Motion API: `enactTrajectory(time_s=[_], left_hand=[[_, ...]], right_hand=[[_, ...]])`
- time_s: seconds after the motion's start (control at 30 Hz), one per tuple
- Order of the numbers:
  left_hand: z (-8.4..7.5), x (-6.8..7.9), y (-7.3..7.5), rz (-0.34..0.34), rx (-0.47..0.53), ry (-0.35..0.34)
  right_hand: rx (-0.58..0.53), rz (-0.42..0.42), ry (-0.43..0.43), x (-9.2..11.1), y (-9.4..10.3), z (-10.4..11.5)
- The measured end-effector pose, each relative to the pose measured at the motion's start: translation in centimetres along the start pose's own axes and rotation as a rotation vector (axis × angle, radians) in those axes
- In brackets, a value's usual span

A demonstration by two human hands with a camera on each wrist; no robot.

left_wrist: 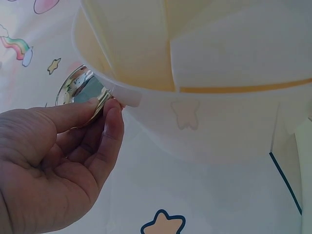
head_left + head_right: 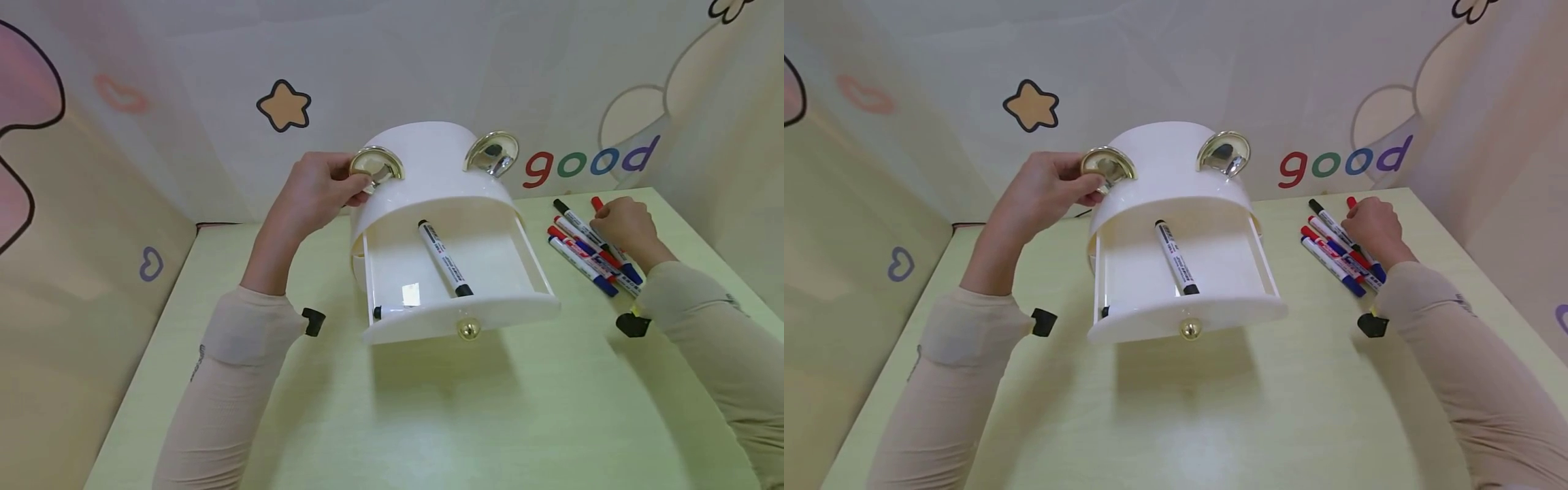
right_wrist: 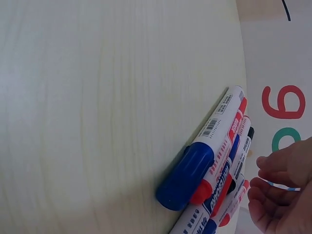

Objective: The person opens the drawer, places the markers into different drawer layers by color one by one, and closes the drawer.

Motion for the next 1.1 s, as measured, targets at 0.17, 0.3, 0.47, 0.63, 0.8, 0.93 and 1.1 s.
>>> enactTrajectory(time_s=[0.17,0.3,0.47,0.63,0.8,0.93,1.1], left_hand=[[0.1,-0.2,0.0,0.001,-0.001,-0.003],[0.1,-0.2,0.0,0.004,0.007,-0.004],[-0.1,-0.1,0.0,0.008,0.016,0.004],[0.0,-0.1,-0.1,0.008,0.009,0.013],[0.1,-0.2,-0.2,0.008,-0.004,0.013],[0.1,-0.1,-0.1,0.006,-0.008,0.006],[0.0,-0.1,0.0,-0.001,-0.015,-0.005]], right_hand=[[0.01,-0.003,-0.003,0.0,-0.2,-0.1],[0.037,0.008,0.002,-0.1,-0.6,0.0],[0.067,0.014,0.007,-0.1,-0.9,0.2],[0.089,0.016,0.004,-0.2,-1.3,0.2],[0.102,0.027,-0.003,-0.4,-1.7,0.1],[0.117,0.036,0.001,-0.4,-1.8,0.2],[0.126,0.041,0.021,-0.4,-1.8,0.4]])
Point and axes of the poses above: each hand's wrist, its own x-axis away from the middle knuckle, its own y-axis out of the back of the hand, z = x × y, the point moved 10 cm from there along -x, towards the middle knuckle, and after that the axes turned 3 degrees about z, right-handed, at the moved point
